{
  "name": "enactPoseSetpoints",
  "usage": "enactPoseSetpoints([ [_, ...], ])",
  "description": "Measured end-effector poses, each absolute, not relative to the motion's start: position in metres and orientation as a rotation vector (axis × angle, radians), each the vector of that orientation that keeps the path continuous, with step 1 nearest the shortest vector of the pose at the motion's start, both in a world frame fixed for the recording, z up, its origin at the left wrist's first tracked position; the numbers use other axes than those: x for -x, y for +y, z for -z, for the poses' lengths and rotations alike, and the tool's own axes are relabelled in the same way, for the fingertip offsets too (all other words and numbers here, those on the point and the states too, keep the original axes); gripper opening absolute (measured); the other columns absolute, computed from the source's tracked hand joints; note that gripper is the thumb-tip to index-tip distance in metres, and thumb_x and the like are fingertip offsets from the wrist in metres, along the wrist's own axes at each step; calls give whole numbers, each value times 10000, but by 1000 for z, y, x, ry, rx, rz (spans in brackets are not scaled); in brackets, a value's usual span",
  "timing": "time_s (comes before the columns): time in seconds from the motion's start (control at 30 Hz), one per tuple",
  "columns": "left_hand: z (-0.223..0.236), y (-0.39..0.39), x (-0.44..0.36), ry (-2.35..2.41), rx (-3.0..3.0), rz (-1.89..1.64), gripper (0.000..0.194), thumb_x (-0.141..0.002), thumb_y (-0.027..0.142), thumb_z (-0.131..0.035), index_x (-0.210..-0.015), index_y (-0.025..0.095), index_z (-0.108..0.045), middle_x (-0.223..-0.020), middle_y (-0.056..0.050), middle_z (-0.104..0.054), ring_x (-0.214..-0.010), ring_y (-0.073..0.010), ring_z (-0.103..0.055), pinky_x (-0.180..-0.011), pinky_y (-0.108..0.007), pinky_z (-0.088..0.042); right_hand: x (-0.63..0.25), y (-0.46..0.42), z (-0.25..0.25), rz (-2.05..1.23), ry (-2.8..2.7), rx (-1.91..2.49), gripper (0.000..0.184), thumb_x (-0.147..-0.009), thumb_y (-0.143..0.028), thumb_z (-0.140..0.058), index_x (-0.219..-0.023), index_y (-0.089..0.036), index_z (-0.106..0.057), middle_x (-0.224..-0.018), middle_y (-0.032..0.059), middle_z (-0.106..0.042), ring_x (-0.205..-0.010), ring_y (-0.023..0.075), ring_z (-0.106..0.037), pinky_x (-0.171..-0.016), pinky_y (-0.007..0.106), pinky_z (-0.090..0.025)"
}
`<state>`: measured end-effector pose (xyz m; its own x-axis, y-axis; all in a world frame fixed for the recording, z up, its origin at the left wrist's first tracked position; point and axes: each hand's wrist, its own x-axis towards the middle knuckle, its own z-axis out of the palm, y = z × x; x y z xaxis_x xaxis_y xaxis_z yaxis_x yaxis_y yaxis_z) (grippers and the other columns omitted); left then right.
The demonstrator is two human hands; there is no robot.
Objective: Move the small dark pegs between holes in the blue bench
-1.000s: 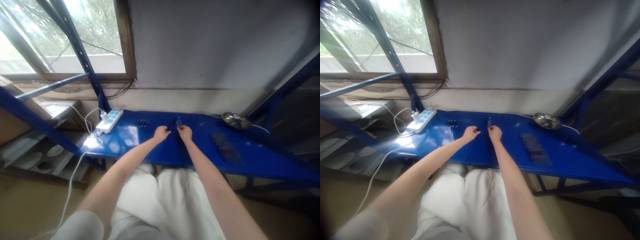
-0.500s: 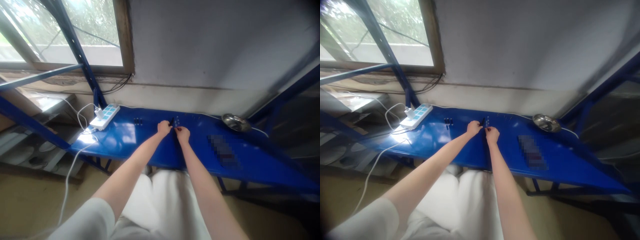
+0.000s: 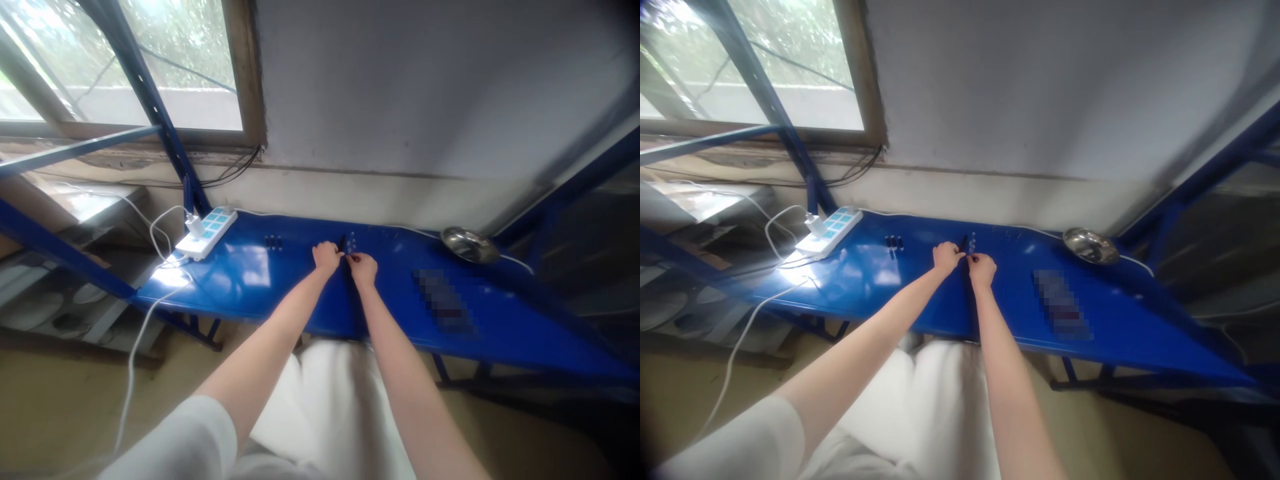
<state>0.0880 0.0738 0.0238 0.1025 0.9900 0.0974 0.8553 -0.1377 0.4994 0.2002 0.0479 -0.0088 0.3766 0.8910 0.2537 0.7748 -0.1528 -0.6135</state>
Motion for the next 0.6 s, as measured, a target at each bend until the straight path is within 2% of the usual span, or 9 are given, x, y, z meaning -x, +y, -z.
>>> enactPoseSetpoints([
  [0.23, -24, 70, -86, 1830, -2042, -656, 285, -758, 376, -617, -948, 169, -665, -1001, -94, -645, -982, -229, -538, -864, -360, -359, -200, 47, 8, -205, -1433, 1947, 241, -742, -328, -526, -808, -159, -685, -762, 68, -667, -720, 192, -595, -662, 277, -416],
  [0.4, -24, 67, -73, 1785, -2071, -668, 374, -756, 382, -618, -1036, 134, -610, -1051, -115, -619, -993, -227, -537, -867, -332, -375, -198, 45, 8, -209, -1407, 1931, 299, -725, -338, -534, -900, -129, -657, -769, 75, -653, -752, 203, -593, -696, 291, -420],
  [0.5, -27, 59, -56, 1710, -2182, -688, 390, -815, 335, -544, -1132, 106, -539, -1066, -132, -601, -989, -217, -544, -841, -297, -399, -196, 43, 6, -229, -1351, 1895, 344, -733, -340, -511, -969, -115, -620, -747, 66, -639, -738, 199, -589, -710, 294, -420],
  [0.6, -32, 44, -32, 1581, -2444, -571, 355, -877, 273, -420, -1196, 130, -483, -1095, -134, -582, -1006, -213, -547, -857, -296, -397, -194, 39, 4, -245, -1290, 1848, 359, -734, -339, -492, -1004, -118, -576, -737, 57, -627, -699, 189, -578, -704, 295, -417],
])
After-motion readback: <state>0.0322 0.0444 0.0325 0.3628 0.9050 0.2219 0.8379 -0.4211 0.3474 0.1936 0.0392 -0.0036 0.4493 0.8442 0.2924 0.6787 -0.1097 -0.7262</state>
